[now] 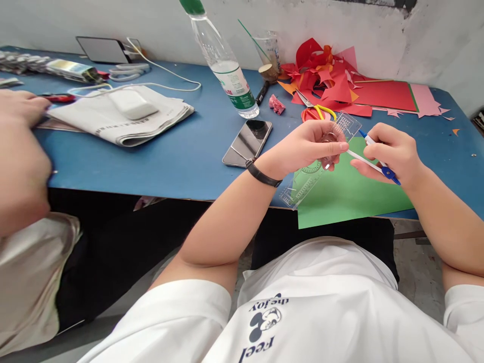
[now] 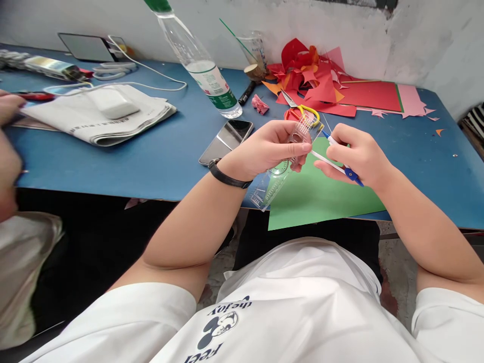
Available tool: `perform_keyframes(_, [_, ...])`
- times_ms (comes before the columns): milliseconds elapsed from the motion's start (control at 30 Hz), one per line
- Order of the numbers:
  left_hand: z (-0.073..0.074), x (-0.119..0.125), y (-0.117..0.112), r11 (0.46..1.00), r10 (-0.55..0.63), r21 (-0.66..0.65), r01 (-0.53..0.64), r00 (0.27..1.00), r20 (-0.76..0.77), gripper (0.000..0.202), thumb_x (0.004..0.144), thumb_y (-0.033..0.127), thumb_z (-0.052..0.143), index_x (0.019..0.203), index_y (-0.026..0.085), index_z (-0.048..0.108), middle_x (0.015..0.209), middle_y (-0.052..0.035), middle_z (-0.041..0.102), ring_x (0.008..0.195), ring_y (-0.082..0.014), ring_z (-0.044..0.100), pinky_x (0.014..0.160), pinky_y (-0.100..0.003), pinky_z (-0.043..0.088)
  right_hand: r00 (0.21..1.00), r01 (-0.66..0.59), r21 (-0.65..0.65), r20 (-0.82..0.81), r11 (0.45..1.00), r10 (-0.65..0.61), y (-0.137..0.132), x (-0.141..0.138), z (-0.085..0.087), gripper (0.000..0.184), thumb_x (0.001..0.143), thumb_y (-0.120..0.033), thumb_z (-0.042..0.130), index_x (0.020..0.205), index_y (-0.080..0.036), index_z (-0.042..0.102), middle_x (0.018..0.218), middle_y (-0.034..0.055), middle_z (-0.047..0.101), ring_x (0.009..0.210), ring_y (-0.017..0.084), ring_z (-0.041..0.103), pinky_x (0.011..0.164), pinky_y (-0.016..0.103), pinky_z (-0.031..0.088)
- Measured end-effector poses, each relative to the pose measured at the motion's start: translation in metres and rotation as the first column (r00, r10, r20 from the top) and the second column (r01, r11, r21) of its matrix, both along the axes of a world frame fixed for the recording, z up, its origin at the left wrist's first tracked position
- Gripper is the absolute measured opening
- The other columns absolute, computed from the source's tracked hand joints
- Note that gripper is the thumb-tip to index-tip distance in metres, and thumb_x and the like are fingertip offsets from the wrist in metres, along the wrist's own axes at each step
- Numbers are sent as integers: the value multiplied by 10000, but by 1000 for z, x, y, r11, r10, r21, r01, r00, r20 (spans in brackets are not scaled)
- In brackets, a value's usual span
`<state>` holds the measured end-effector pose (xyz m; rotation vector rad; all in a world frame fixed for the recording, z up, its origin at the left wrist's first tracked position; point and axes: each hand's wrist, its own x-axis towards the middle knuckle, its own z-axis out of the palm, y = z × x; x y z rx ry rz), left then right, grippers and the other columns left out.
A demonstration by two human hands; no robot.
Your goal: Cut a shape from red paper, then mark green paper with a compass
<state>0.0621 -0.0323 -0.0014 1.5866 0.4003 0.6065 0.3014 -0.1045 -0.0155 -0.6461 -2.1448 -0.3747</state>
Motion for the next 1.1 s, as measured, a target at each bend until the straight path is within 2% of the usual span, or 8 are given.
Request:
perform_keyframes(200, [0, 2, -2, 998, 59, 3, -59, 998, 21, 531, 712, 535, 1051, 810, 184, 664, 656, 19, 667, 541, -106, 660, 516, -223, 554, 998, 67, -29, 8, 997, -67, -1, 1, -1, 423, 1003, -312, 777, 732, -255, 457, 811, -20, 419, 615, 140, 333, 511, 317, 315])
perform_keyframes(300, [-1, 2, -1, 998, 55, -12, -55, 998, 26, 530, 694, 506, 1065, 810, 182, 661, 680, 22, 669, 543, -99, 660, 515, -217, 542, 998, 60, -18, 2, 998, -59, -2, 1, -2, 422, 1005, -315, 776, 733, -255, 458, 811, -20, 416, 622, 141, 333, 511, 312, 315])
perform_keyframes(500, [0, -2, 3, 997, 31, -75, -33, 999, -34, 409, 696, 409, 1059, 909, 162, 811, 684, 12, 701, 558, -98, 657, 515, -204, 531, 1000, 25, -13, -7, 1000, -25, -3, 1, -1, 421, 1007, -314, 784, 737, -243, 469, 825, -27, 417, 643, 124, 344, 512, 286, 315])
perform_keyframes(667, [4, -2, 2, 996, 7, -88, -15, 997, -82, 319, 694, 328, 1037, 787, 151, 787, 644, 8, 686, 543, -88, 634, 491, -182, 494, 1000, 22, -18, -3, 1000, -22, -4, 0, -2, 416, 1011, -313, 774, 728, -237, 478, 836, -19, 426, 644, 124, 327, 517, 289, 303])
perform_keyframes(900, [3, -3, 2, 998, -30, -66, 26, 997, -64, 288, 739, 301, 1009, 793, 150, 769, 647, 18, 681, 551, -81, 648, 493, -164, 481, 999, 35, -43, 17, 998, -34, -4, 0, 0, 400, 1012, -304, 765, 724, -235, 498, 823, -22, 444, 627, 122, 325, 532, 293, 320])
perform_keyframes(1100, [5, -3, 2, 999, 23, -45, -28, 994, -111, 310, 717, 330, 995, 814, 151, 760, 650, 25, 672, 540, -84, 646, 487, -169, 472, 1000, 15, -20, 0, 1000, -15, -3, -1, 2, 422, 1016, -278, 770, 718, -235, 475, 817, -23, 423, 635, 125, 325, 529, 301, 291])
